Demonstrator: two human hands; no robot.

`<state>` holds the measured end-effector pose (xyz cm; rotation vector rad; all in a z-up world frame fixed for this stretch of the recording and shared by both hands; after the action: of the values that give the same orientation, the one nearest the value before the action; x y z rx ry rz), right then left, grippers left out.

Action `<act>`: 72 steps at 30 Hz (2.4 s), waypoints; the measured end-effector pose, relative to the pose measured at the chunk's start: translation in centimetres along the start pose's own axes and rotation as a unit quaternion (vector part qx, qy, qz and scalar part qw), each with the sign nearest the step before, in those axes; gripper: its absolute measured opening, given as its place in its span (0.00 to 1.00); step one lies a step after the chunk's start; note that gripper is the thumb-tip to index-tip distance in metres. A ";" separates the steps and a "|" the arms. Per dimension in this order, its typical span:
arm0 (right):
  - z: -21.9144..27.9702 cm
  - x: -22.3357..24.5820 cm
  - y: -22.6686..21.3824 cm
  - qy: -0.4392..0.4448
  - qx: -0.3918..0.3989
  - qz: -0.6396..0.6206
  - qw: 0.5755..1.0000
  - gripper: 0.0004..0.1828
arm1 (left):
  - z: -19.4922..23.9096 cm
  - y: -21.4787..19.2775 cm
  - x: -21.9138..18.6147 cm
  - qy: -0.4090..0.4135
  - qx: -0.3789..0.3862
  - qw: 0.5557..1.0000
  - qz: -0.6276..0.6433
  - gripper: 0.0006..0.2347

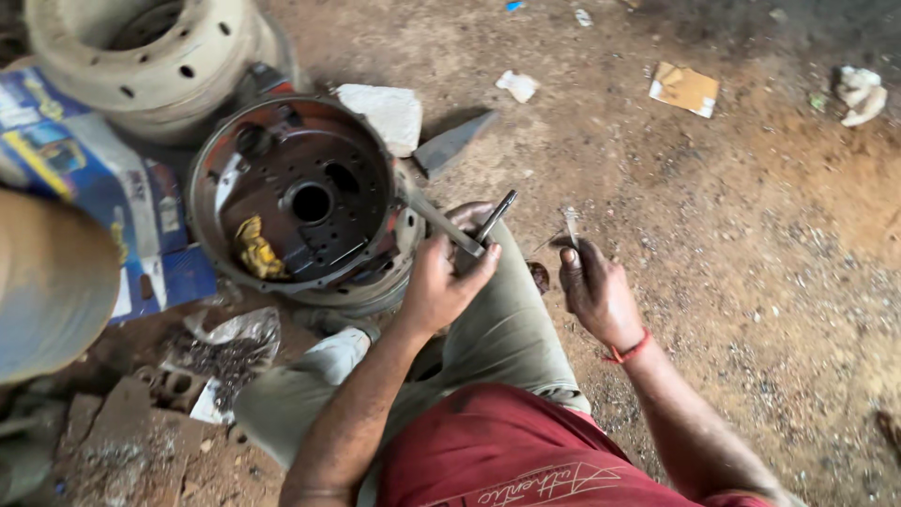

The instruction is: The person sits on the ground and uses a metal rod and a small tool to scrape and clean the inner surface of a large circular metal part. They repeatedly scrape the surface and occasionally adjust their grip on the tools.

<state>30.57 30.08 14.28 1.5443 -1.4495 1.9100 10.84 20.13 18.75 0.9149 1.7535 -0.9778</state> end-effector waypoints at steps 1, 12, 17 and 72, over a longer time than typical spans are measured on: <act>0.2 0.1 -1.3 0.014 -0.007 0.039 0.999 0.19 | -0.4 0.6 -0.2 -0.013 0.020 1.000 -0.007 0.20; 3.4 6.3 -6.4 -0.112 -0.066 0.146 0.981 0.20 | -2.2 5.1 -2.2 0.055 0.113 0.989 -0.076 0.21; 3.8 5.9 -7.0 -0.092 -0.062 0.155 0.982 0.21 | -2.1 6.4 -1.7 0.009 0.138 0.990 0.004 0.20; 9.3 -2.2 -24.1 0.043 -0.160 0.081 0.983 0.07 | -3.3 10.4 0.4 0.035 0.182 0.982 -0.024 0.06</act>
<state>54.30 34.15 24.00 1.2164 -1.7868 1.6979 18.77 27.47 16.95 1.1508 1.6911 -1.3405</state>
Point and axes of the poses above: each hand's wrist, its own z-axis away from the middle knuckle, its own y-axis out of the palm, x = y × z, the point moved 7 cm from there along -z, towards the middle knuckle, and after that the axes turned 3 degrees about -z, right-handed, at the moved point
